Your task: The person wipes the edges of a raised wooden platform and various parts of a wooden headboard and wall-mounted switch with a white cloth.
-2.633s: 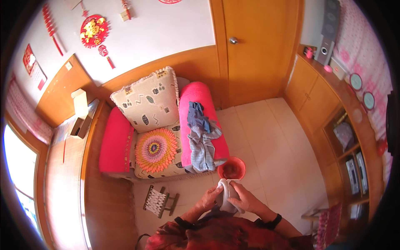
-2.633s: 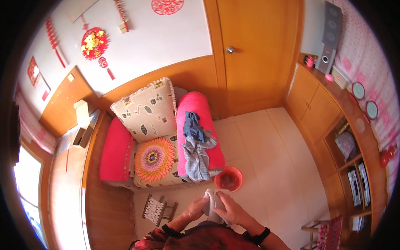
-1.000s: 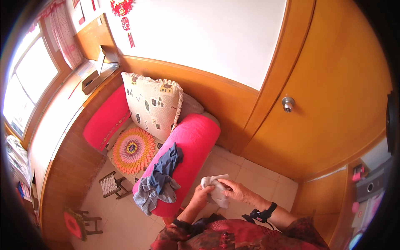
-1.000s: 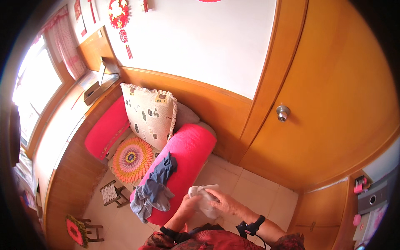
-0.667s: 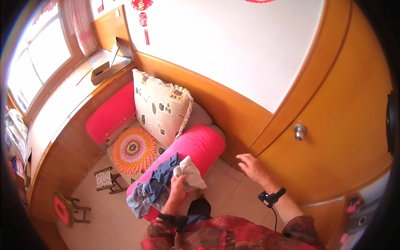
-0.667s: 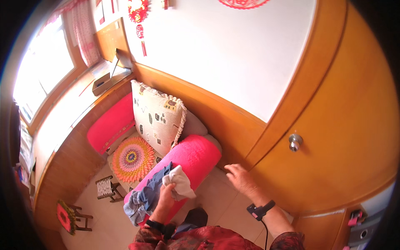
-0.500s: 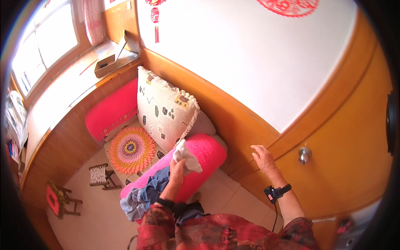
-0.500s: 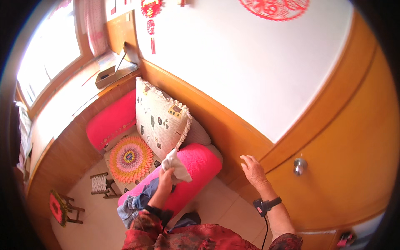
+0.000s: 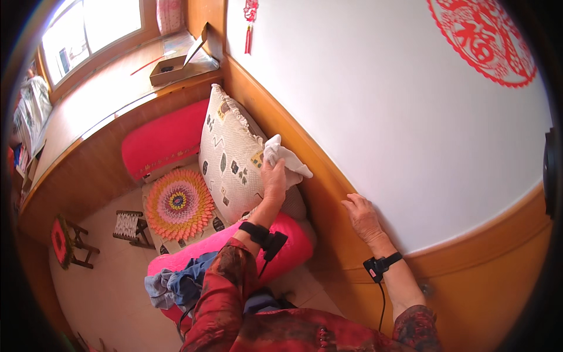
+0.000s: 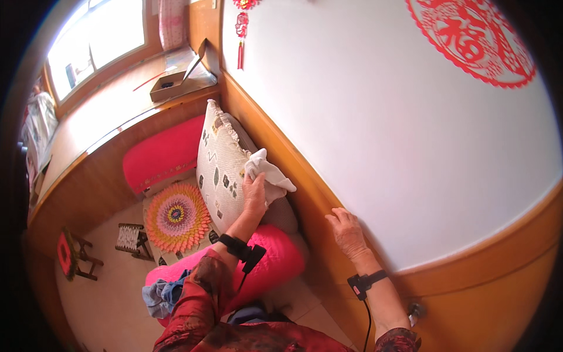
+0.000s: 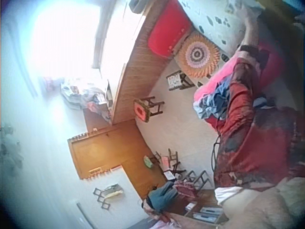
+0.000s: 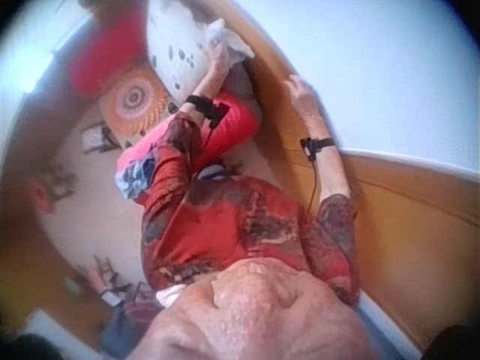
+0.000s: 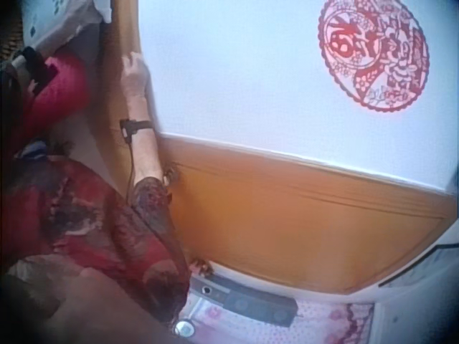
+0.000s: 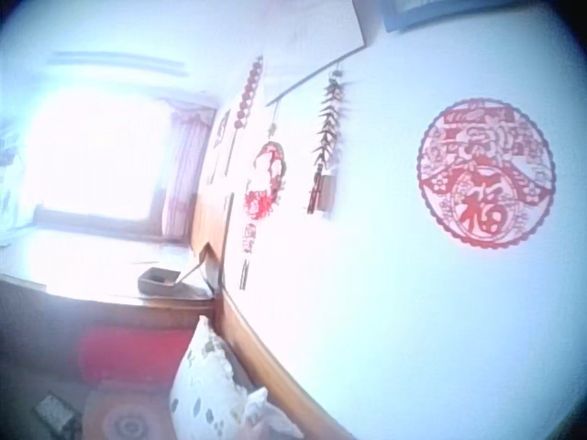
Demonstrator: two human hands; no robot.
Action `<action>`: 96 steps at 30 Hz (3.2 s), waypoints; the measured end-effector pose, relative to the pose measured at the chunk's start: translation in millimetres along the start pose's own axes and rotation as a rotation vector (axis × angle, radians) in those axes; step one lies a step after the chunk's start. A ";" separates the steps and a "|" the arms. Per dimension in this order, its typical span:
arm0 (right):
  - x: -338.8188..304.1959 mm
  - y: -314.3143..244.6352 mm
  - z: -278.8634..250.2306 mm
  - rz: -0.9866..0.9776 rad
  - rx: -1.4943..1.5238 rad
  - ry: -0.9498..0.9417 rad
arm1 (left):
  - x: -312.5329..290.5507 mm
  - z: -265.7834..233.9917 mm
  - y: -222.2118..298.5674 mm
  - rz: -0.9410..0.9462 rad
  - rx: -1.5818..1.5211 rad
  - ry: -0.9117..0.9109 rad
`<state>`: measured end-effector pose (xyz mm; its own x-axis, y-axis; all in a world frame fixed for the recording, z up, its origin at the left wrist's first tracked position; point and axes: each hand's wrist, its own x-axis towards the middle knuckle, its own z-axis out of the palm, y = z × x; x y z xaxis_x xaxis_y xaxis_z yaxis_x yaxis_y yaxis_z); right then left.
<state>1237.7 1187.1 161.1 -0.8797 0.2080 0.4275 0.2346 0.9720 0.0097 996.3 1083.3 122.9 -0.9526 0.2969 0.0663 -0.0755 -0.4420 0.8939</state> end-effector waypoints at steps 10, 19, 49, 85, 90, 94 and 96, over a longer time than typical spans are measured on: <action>85.8 9.7 30.3 -0.300 -0.054 -0.024 | 136.1 21.7 -21.5 0.020 0.259 0.263; 103.3 19.3 35.1 -0.386 -0.046 -0.331 | 298.0 21.3 -69.7 -0.007 0.450 0.347; 126.6 17.3 28.9 -0.282 -0.042 -0.484 | 436.4 8.1 -197.6 0.007 0.431 0.206; 116.8 13.0 22.4 -0.281 0.020 -0.447 | 310.7 59.1 -146.1 -0.173 -0.194 0.211; 114.6 8.7 24.5 -0.247 0.124 -0.386 | 450.6 24.6 -167.1 -0.044 0.004 0.182; 125.0 16.2 28.0 -0.304 0.089 -0.422 | 494.4 14.3 -171.1 0.132 0.194 0.167; 135.0 19.4 28.7 -0.280 0.084 -0.400 | 491.5 22.8 -178.7 0.182 0.226 0.151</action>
<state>1111.7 1237.1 193.0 -0.9978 -0.0532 0.0383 -0.0534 0.9986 -0.0050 548.3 1327.6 5.9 -0.9787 0.0939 0.1824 0.1510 -0.2721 0.9503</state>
